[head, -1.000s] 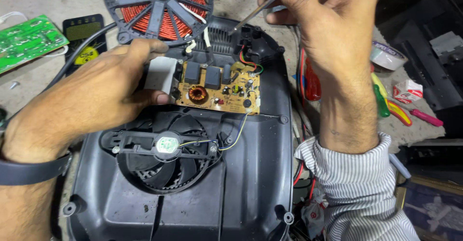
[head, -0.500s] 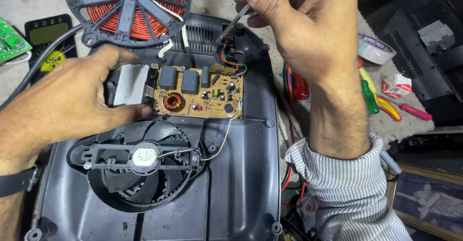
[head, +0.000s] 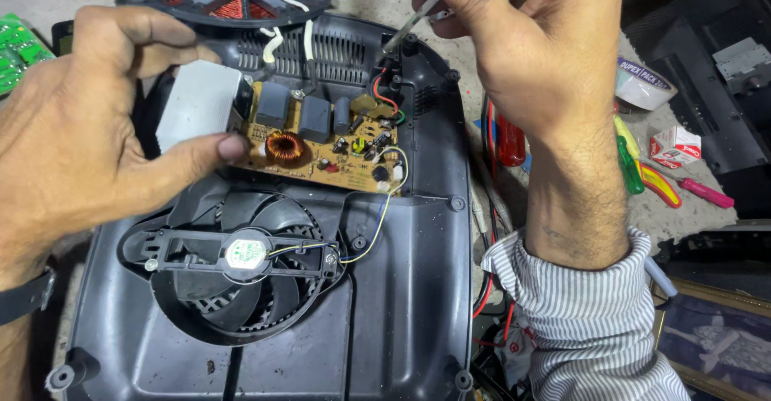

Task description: The person removes a green circuit board from a disassembled device, uses a screwdriver to adjust components on a yellow board, and then uses a soldering iron and a multimeter to test the circuit board. The person handles wires and components throughout the process.

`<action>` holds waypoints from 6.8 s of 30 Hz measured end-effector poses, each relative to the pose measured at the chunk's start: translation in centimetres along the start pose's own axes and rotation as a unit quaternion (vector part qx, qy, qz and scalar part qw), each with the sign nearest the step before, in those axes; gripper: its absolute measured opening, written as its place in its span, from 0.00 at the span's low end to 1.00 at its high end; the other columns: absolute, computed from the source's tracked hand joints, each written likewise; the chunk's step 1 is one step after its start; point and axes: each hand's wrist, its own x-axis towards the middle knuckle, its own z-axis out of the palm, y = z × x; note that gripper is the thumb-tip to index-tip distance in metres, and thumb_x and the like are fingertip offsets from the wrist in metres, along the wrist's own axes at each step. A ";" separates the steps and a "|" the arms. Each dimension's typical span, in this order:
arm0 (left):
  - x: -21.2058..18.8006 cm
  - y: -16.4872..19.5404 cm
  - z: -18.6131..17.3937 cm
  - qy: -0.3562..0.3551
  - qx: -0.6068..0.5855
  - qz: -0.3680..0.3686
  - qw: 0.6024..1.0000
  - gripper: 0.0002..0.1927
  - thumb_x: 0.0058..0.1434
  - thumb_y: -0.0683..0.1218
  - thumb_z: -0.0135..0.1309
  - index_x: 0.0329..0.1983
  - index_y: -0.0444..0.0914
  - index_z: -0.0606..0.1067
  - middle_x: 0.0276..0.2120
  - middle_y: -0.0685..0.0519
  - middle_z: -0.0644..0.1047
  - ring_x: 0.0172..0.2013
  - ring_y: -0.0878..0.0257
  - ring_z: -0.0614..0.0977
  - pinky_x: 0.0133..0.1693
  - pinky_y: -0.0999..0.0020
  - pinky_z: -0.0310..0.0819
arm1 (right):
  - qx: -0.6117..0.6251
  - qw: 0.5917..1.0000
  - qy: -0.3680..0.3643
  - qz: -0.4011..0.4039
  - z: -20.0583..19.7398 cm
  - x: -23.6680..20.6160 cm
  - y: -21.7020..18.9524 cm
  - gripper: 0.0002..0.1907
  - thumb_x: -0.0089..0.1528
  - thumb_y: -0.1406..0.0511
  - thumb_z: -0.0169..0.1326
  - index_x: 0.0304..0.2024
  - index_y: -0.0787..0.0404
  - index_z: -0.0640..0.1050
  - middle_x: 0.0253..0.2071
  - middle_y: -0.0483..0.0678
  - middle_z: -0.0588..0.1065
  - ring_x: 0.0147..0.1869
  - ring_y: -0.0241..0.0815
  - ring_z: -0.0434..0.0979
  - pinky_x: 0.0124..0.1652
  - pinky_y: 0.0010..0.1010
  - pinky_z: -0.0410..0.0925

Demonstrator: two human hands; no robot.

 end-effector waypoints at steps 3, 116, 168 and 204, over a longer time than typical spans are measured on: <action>0.1 0.2 0.4 0.036 -0.093 -0.036 0.994 0.29 0.66 0.54 0.57 0.56 0.26 0.64 0.42 0.40 0.81 0.41 0.48 0.84 0.41 0.58 0.77 | 0.010 1.000 0.019 0.017 -0.4 0.1 -0.1 0.12 0.77 0.64 0.50 0.50 0.68 0.78 0.42 0.48 0.81 0.44 0.34 0.84 0.43 0.23 0.77; 5.3 -3.5 3.1 -0.063 -0.224 -0.342 0.911 0.49 0.68 0.75 0.31 0.20 0.29 0.79 0.13 0.44 0.77 0.16 0.58 0.79 0.24 0.63 0.75 | -0.096 0.973 -0.161 0.134 -1.5 -0.5 4.2 0.47 0.57 0.74 0.61 0.76 0.61 0.55 0.70 0.59 0.66 0.69 0.49 0.69 0.66 0.38 0.66; 3.5 -4.3 4.8 0.064 -0.026 -0.235 0.969 0.25 0.73 0.63 0.50 0.38 0.40 0.84 0.25 0.41 0.78 0.31 0.40 0.81 0.36 0.44 0.73 | -0.193 0.932 -0.250 0.177 -1.1 -1.2 1.2 0.49 0.54 0.73 0.60 0.76 0.52 0.57 0.63 0.53 0.74 0.71 0.48 0.71 0.67 0.39 0.63; 3.2 -0.7 1.2 -0.003 -0.063 -0.059 0.996 0.26 0.71 0.60 0.44 0.28 0.38 0.79 0.22 0.41 0.77 0.29 0.37 0.79 0.32 0.43 0.72 | 0.224 0.894 -0.075 0.381 1.7 7.8 13.4 0.25 0.69 0.58 0.52 0.64 0.65 0.69 0.51 0.51 0.79 0.46 0.40 0.80 0.42 0.30 0.70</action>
